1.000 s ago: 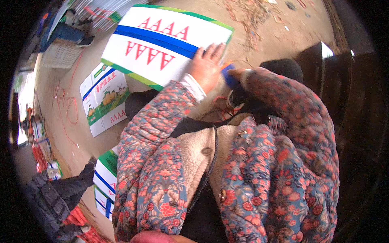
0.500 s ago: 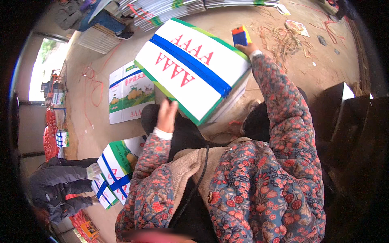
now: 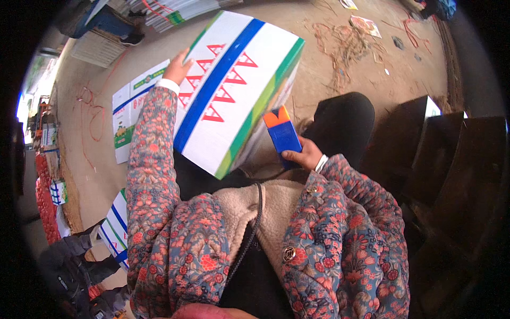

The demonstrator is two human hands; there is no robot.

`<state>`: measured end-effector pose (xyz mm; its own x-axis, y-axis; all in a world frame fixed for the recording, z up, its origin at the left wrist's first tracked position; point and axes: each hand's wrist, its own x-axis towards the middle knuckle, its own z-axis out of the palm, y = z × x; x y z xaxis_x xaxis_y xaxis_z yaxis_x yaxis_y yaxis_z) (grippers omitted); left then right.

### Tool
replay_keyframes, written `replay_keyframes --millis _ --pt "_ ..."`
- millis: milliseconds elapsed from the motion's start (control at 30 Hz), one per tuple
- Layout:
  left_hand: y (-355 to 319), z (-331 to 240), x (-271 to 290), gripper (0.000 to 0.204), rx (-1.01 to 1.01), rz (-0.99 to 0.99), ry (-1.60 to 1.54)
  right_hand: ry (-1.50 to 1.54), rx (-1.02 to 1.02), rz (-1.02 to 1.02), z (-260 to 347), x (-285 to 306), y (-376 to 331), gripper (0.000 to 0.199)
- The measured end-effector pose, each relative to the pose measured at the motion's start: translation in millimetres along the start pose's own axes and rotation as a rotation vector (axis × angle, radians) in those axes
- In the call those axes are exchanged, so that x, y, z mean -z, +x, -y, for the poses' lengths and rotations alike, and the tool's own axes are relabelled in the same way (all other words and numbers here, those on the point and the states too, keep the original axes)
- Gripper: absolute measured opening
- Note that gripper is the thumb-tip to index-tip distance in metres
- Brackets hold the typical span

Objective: The person assembles flat-packed cardboard boxes by folding the flaps and sealing them with a handheld tape dispenser. They repeatedly pick up a flat box, fold it into shape, and apply blue tape to secure the seams, then place the finished box aside.

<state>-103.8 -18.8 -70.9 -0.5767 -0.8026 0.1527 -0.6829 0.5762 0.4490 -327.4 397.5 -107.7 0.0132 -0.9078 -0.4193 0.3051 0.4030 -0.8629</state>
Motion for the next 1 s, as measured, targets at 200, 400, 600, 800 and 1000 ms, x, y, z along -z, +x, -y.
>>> replay_keyframes --millis 200,400,600,800,1000 --pt "-61 -91 -4 0.033 -0.109 0.058 -0.424 -0.447 0.209 0.239 70 20 2 0.04" --pt "-128 -165 14 0.043 -0.228 0.491 -0.8 -0.507 0.243 0.397 104 7 21 0.038" --pt "-129 -164 33 0.034 0.173 0.643 -1.124 -0.263 0.049 0.54 111 -6 27 0.041" --pt "-115 -130 18 0.03 0.091 0.401 -0.979 -0.188 -0.059 0.474 130 -18 38 0.045" --pt "12 24 82 0.043 0.384 -0.23 -0.53 -0.253 -0.112 0.32 161 -8 29 0.043"
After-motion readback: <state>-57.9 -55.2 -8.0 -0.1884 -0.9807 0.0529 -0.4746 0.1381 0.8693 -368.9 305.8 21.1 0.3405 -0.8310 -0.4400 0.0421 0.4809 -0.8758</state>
